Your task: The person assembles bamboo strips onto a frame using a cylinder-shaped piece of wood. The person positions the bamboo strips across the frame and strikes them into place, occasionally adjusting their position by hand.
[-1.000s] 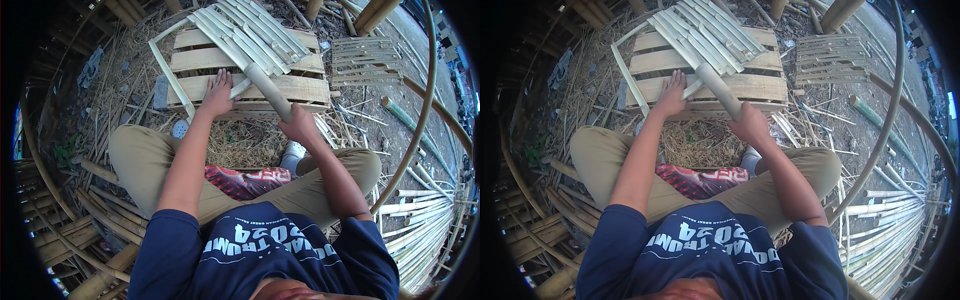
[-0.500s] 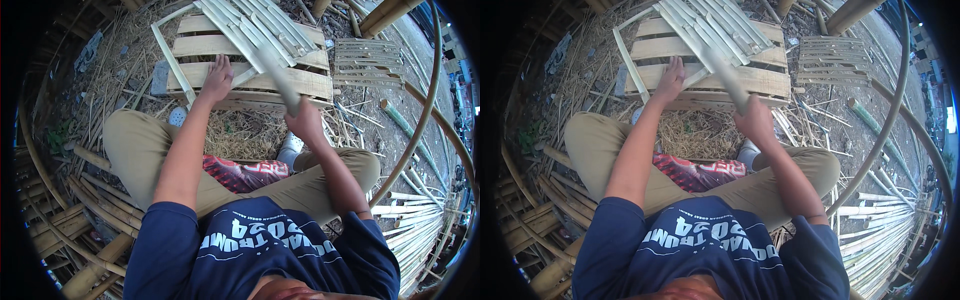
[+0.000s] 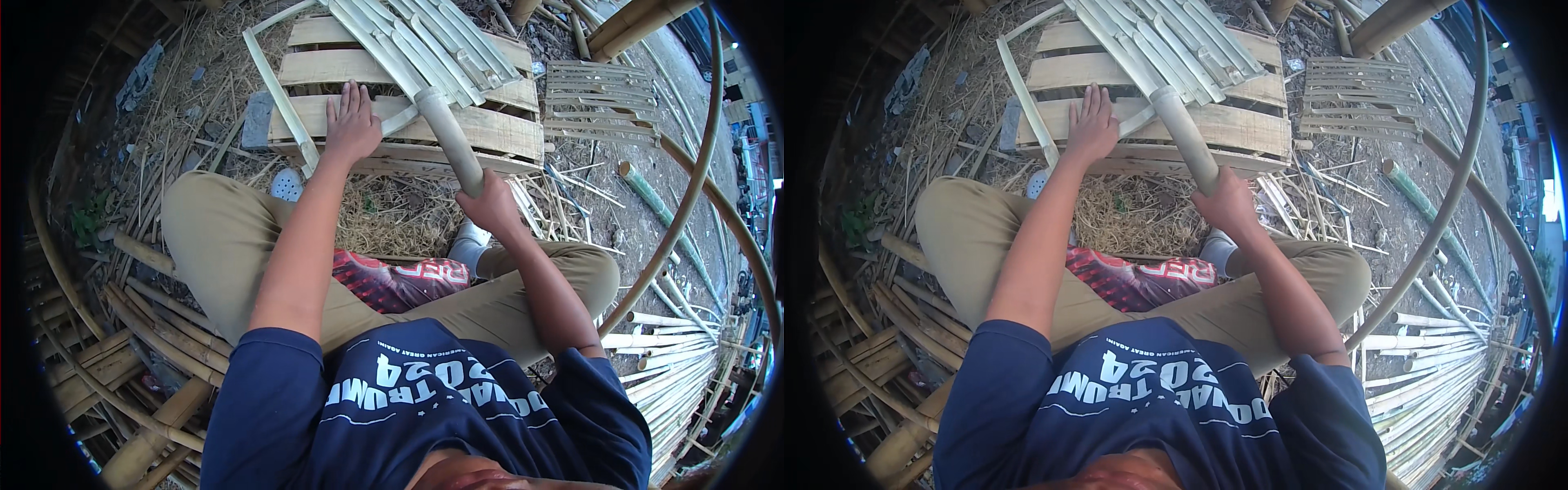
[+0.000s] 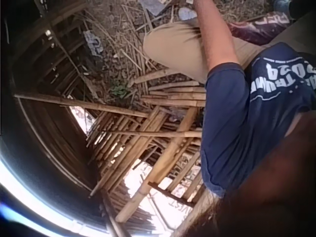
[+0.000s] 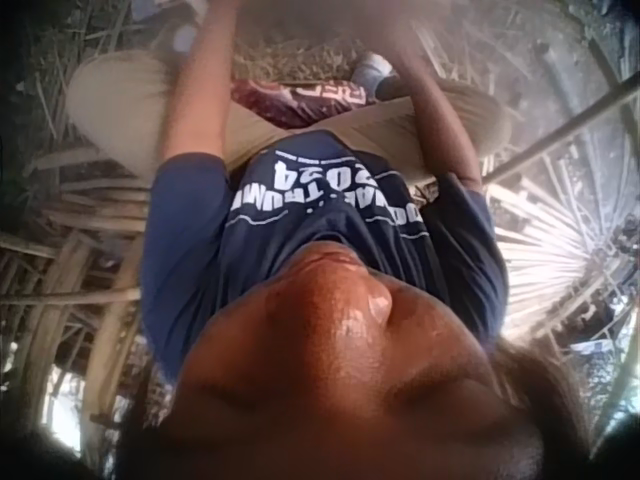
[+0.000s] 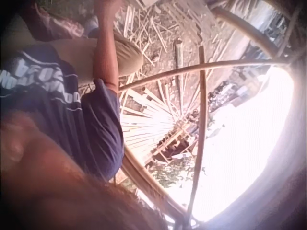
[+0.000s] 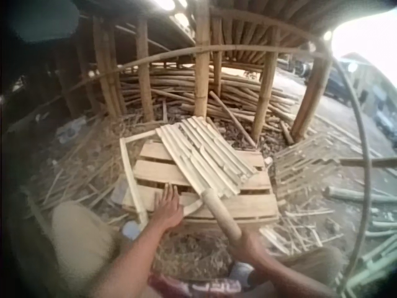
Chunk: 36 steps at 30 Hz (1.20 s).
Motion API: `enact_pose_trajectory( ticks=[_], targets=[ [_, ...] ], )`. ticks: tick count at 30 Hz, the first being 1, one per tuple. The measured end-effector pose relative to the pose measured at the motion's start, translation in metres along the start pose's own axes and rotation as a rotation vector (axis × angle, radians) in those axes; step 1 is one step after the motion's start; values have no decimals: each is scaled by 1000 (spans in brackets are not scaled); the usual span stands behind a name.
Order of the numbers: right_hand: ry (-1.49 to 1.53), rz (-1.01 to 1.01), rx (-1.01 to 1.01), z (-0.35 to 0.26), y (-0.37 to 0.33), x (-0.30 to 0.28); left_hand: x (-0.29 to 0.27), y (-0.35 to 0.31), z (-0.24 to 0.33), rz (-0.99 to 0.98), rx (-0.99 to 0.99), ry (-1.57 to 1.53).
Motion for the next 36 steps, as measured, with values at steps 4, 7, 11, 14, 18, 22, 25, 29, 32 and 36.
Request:
enact_pose_trajectory(
  ticks=[4, 7, 11, 14, 18, 22, 25, 29, 32, 36],
  targets=[
    [307, 267, -170, -23, -11, -21, 0, -3, -4, -56, -7, 44],
    [362, 354, -158, -17, -21, -17, -5, 2, 0, -41, 4, -67],
    [-14, 93, -73, 11, -4, 0, 0, 1, -1, -109, -10, -45],
    [26, 100, -50, 3, -8, -2, -5, 1, -1, -57, -12, -60],
    [-5, 55, -48, 8, -7, -1, -2, 2, 2, -17, 5, -23],
    [263, 241, -102, -35, -21, -32, 1, -4, -9, -7, -14, 1],
    [792, 688, -381, -30, -27, -44, -3, -2, 3, -14, -8, -8],
    [-38, 154, -5, 19, -3, 2, 0, 8, 7, -3, -7, -86],
    [97, 171, 23, -2, 2, -5, 7, -2, -4, 53, -1, 23],
    [-45, 75, 17, 4, 6, -9, 3, 3, 1, 80, 20, 34]
  ],
)
Point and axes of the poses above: each hand's wrist, its own y-axis towards the middle knuckle, its own x-axis out of the palm, z = x × y, the point moved 4 cm from there along y, towards the middle knuckle, and after that the axes turned 11 degrees about y, right-handed, at the moved point
